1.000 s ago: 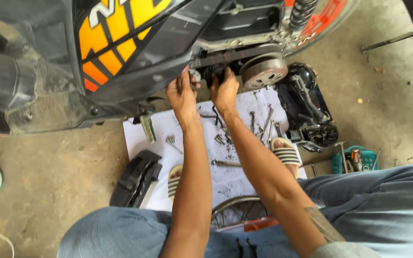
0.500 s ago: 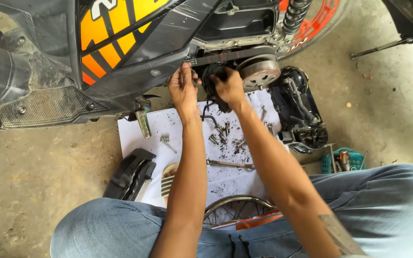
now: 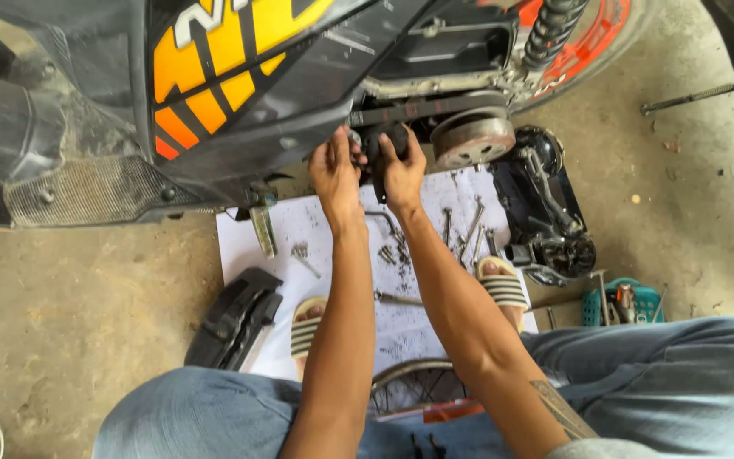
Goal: Cleaning and reassembling motorcycle transmission components
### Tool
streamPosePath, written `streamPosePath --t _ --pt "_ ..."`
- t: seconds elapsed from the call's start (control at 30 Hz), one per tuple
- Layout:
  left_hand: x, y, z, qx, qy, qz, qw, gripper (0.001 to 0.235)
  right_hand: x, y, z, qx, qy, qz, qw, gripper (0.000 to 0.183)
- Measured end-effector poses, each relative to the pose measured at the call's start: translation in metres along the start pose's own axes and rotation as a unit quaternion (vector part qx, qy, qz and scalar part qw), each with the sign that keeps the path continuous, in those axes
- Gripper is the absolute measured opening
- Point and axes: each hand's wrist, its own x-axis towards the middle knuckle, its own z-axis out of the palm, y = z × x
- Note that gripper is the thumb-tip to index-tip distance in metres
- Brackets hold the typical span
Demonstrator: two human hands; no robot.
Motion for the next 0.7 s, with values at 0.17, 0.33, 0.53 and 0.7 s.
streamPosePath --t 0.17,0.33,0.53,0.7 --pt "-0.009 0.009 0.015 0.01 0.0 -0.016 1.0 0.028 0.017 -0.01 -0.002 0.015 0.015 -0.057 0.998 0.014" --pt "-0.002 -0.012 0.013 0.017 0.009 -0.01 1.0 0.026 -0.002 -0.024 0.007 0.01 0.014 -0.026 1.0 0.009" --pt "-0.002 -0.024 0.024 0.013 0.026 0.035 0.999 0.023 -0.003 -0.004 -0.023 -0.115 0.029 -0.017 0.993 0.027" --pt "-0.009 -0.002 0.02 -0.027 0.056 0.047 0.997 0.025 -0.013 -0.014 -0.008 -0.146 -0.01 -0.026 0.989 0.037"
